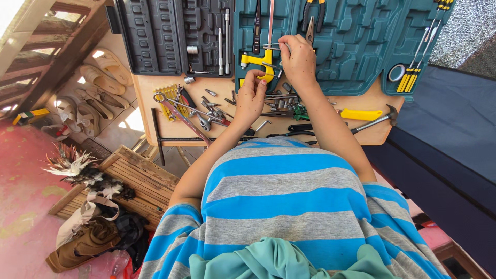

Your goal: The person sets down a saw frame and cleans various metal tool parts and an allen wrench set by wiping them with a cloth by hand.

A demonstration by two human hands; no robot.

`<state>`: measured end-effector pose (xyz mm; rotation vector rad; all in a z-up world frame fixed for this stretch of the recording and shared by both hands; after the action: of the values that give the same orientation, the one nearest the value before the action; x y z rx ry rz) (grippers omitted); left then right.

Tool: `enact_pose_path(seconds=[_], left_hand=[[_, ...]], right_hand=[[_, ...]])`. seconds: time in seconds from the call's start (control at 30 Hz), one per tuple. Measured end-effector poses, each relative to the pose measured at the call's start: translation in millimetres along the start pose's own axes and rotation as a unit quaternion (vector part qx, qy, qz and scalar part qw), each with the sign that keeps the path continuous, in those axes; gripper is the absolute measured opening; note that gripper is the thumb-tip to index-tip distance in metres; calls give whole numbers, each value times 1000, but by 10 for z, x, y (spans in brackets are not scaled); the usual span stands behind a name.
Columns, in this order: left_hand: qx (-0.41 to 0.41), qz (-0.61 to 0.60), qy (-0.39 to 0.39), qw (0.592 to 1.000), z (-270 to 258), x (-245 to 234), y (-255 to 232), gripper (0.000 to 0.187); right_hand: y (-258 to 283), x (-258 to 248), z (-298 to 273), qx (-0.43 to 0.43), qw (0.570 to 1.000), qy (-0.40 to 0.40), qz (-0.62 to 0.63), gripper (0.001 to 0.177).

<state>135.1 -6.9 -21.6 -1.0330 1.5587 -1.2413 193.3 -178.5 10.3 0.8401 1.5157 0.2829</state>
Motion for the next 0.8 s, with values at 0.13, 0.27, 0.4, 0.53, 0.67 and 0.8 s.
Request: enact_pose_path(seconds=[0.13,0.27,0.4,0.53,0.67,0.8], left_hand=[[2,13,7,1000,-50,-35,-68,17],[126,72,11,989,-198,-29,-285,9],[175,225,105,953,-418,227,-173,4],[177,299,97,933,-554,243,-12,3],[163,326,103,925,-727,273,99,3],[165,366,182,898,-957,485,188,9]], right_hand=[[48,-108,-95,-18,999,0,37,15],[-220,-111,-308,43,976,76,201,35],[-689,28,-599,140,866,192,439,40],[-1040,-130,-900,243,737,198,599,26],[-1049,-150,-1116,321,608,205,697,25],[-987,-86,-1309,312,646,219,661,31]])
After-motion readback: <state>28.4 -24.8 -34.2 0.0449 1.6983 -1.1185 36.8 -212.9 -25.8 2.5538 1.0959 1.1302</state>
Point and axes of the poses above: each hand's wrist, its own z-axis towards the middle knuckle, its own x-axis out of the palm, y = z × x, the point moved 10 cm from there along z, towards the middle knuckle, and after that the axes turned 12 degrees about x, right-handed, at the moved point
